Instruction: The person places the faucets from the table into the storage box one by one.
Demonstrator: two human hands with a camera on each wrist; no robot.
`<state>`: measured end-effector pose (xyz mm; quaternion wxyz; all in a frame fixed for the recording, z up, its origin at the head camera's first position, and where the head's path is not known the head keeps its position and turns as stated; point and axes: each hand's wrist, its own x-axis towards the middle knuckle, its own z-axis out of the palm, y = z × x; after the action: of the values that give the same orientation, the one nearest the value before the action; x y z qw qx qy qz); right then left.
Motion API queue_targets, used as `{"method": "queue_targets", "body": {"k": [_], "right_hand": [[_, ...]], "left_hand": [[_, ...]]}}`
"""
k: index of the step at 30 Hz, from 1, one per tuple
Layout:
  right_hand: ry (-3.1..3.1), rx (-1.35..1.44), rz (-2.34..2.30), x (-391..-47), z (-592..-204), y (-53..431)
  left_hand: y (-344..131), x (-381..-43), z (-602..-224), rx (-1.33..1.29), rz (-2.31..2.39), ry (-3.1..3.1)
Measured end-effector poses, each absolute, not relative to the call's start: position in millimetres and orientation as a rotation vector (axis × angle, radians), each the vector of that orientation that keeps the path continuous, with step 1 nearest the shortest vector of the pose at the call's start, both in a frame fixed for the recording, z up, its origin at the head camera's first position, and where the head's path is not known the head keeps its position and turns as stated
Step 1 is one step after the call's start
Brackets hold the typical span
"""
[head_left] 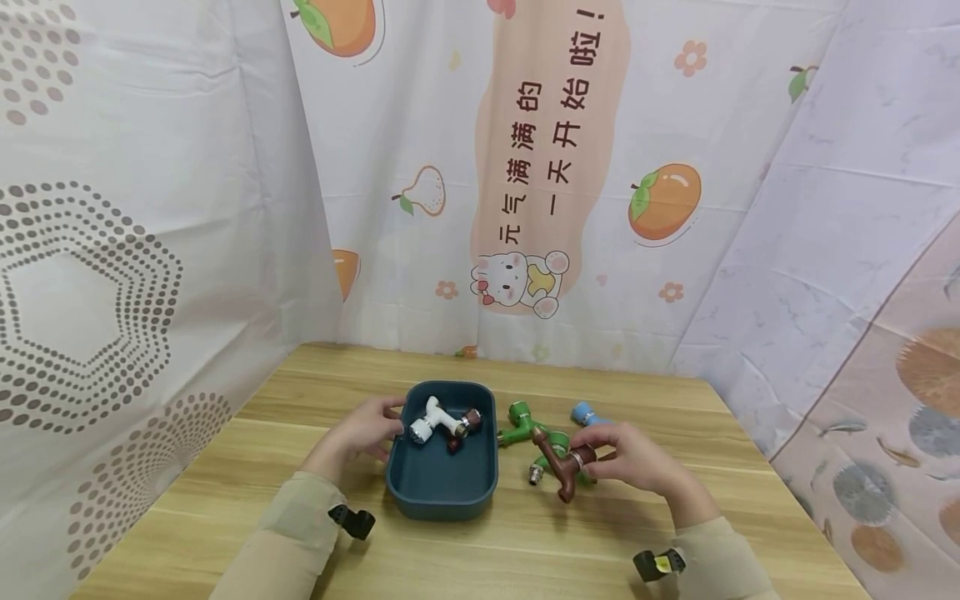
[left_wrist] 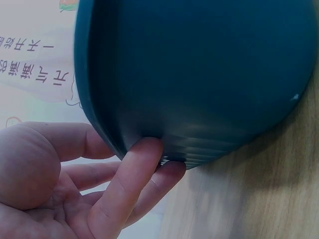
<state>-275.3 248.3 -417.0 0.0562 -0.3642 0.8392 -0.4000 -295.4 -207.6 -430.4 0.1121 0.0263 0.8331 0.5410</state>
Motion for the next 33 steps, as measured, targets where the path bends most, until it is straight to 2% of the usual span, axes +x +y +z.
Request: {"method": "queue_targets", "body": {"k": [22, 33], "right_hand": [[2.724, -1.088, -1.097, -286, -409, 225], [2.646, -0.984, -1.159, -296, -396, 204]], "left_hand": [[-207, -297, -431, 0.055, 1.585, 2.454], [-207, -297, -431, 0.051, 1.589, 2.451]]}}
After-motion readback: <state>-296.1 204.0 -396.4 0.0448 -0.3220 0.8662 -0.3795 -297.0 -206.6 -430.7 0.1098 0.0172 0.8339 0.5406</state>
